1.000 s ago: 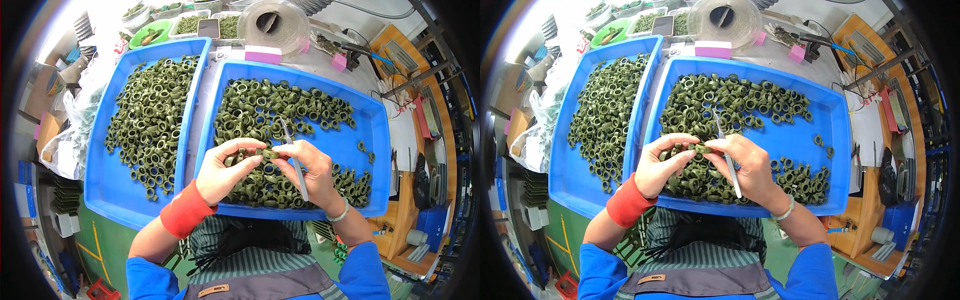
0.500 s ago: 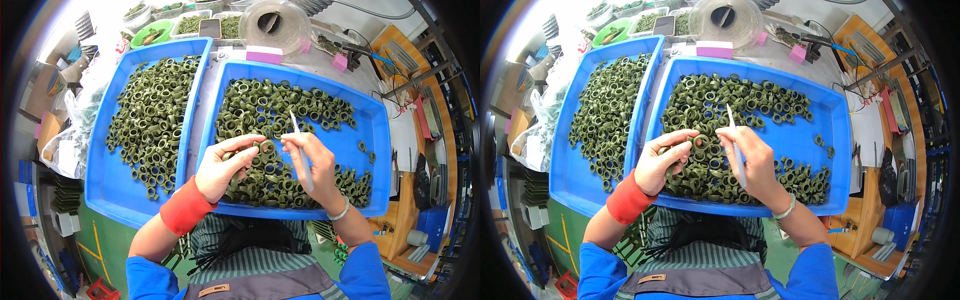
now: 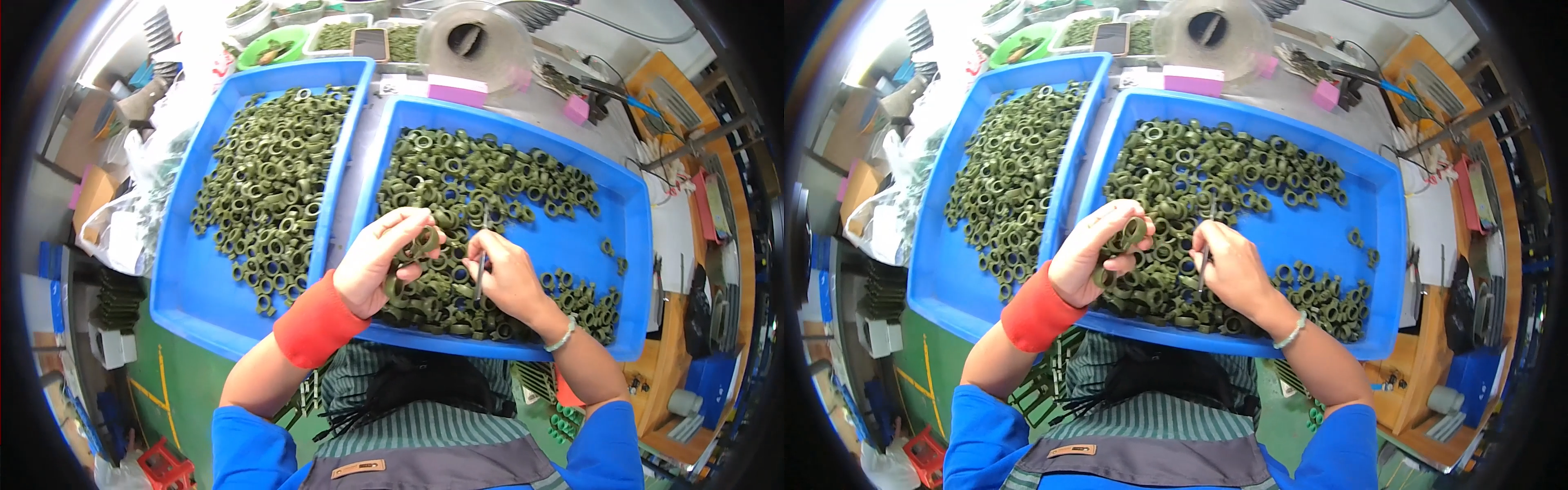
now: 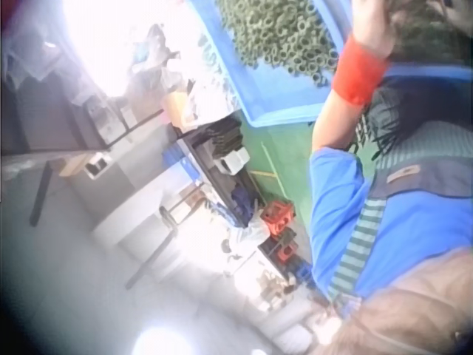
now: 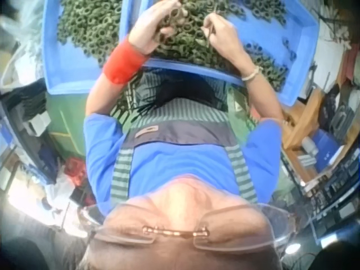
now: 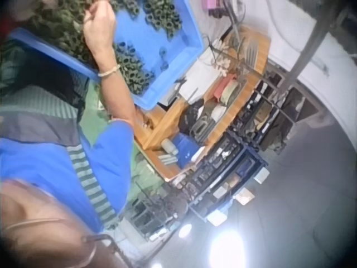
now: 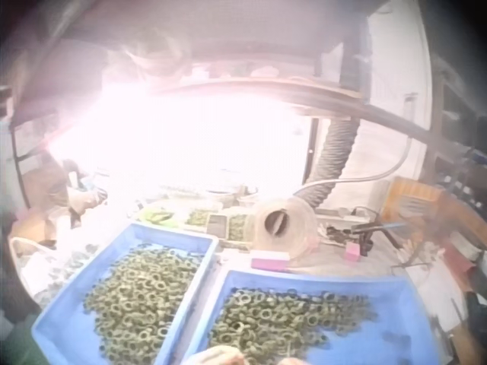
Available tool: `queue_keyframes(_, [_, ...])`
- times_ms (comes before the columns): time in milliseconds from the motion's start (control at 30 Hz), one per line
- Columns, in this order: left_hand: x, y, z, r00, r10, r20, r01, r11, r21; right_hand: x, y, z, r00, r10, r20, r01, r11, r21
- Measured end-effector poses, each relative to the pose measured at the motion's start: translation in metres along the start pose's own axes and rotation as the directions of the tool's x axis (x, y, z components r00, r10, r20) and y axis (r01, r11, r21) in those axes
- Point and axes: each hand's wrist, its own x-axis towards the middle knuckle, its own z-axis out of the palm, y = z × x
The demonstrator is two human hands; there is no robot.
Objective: The person repeatedly picks small green plastic rings from a blue bin and uses a small metal tool to scrape or trim the inner edges. After each ring is processed, it is placed back into the same bin. The task continues consistently throughout the clip.
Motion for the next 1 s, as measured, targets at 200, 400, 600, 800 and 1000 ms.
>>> queue_keyframes(200, [-0.016, 0.065, -0.055, 0.799, 0.601, -0.017, -0.247, 0.353, 0.902, -0.001, 0.002, 0.0, 0.999, 0.041, 0.012, -0.041, 0.999, 0.029])
queue_keyframes(400, [-0.031, 0.062, -0.07, 0.642, 0.68, 0.353, -0.049, -0.424, 0.904, 0.003, -0.001, -0.006, 0.997, 0.046, -0.062, -0.034, 0.983, 0.178])
queue_keyframes(600, [-0.013, -0.001, -0.008, 0.911, 0.351, 0.215, -0.377, 0.505, 0.777, -0.003, -0.026, -0.018, 0.991, 0.127, 0.051, -0.129, 0.749, 0.65])
queue_keyframes(800, [-0.002, -0.006, -0.002, 0.98, -0.17, 0.104, 0.165, 0.985, 0.058, -0.004, -0.024, -0.017, 0.997, -0.027, -0.069, 0.069, 0.687, 0.724])
queue_keyframes(1000, [0.0, -0.015, -0.003, 0.984, 0.163, 0.067, -0.174, 0.96, 0.219, -0.003, -0.026, -0.015, 0.991, -0.064, -0.118, 0.128, 0.725, 0.677])
